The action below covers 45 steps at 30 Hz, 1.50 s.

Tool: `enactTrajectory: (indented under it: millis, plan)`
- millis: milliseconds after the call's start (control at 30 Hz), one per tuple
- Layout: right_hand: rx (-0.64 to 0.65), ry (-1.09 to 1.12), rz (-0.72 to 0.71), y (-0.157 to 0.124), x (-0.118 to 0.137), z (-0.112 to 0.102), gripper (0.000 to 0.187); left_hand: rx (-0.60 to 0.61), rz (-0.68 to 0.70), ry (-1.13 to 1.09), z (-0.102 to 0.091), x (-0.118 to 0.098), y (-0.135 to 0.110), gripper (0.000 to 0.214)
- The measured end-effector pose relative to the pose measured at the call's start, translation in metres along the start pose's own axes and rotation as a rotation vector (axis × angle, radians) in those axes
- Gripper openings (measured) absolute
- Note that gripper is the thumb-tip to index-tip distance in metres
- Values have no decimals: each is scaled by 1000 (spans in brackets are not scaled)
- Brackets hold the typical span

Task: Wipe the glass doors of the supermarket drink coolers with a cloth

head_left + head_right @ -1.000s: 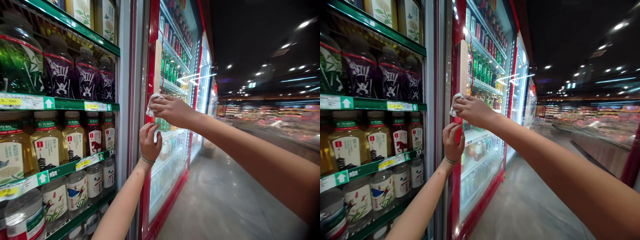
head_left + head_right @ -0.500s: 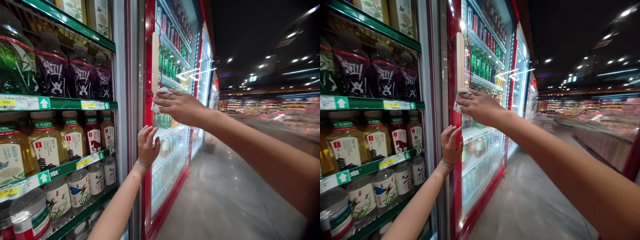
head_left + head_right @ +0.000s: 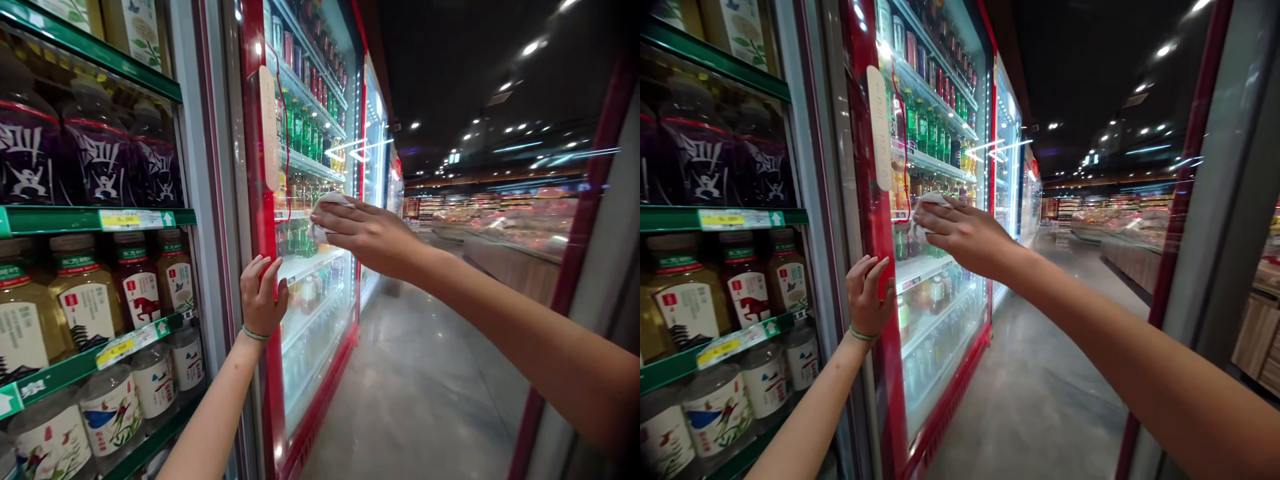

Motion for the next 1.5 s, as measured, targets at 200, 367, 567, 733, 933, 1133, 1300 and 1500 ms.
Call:
enactTrajectory:
  millis: [200,367,567,733,933,1133,1300,1500]
  plan:
    - [-42,-92,87,-73,-29,-35,52,-1,5,17,0,0,0,51]
    - [-26,-60,270,-136,-56,-48,44,3,14,24,0,0,0,51]
    - [-139,-135,608,-207,-84,-56,30,14,0,13,2,-1,0,50]
    - [-205,-154,788,-199,-83,-47,36,3,2,30,4,-1,-1,51]
    - [-114,-49,522,-95,-40,-16,43,-12,10,47,5,1,-4,51]
    - [-43,47,213,5,6,17,45,5,9,40,5,0,-5,48]
    - [-24,76,29,74,35,41,35,23,5,25,5,2,-4,47]
    - [-7,76,-104,90,46,45,37,8,3,16,2,1,-4,43]
Point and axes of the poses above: each hand's wrist, its own y-axis towards the middle knuckle, its own z-axis out of the palm, x = y × z, the point moved 8 cm from there along y, towards the middle knuckle, and after that the axes turned 13 degrees about -y, right-handed, at the moved point
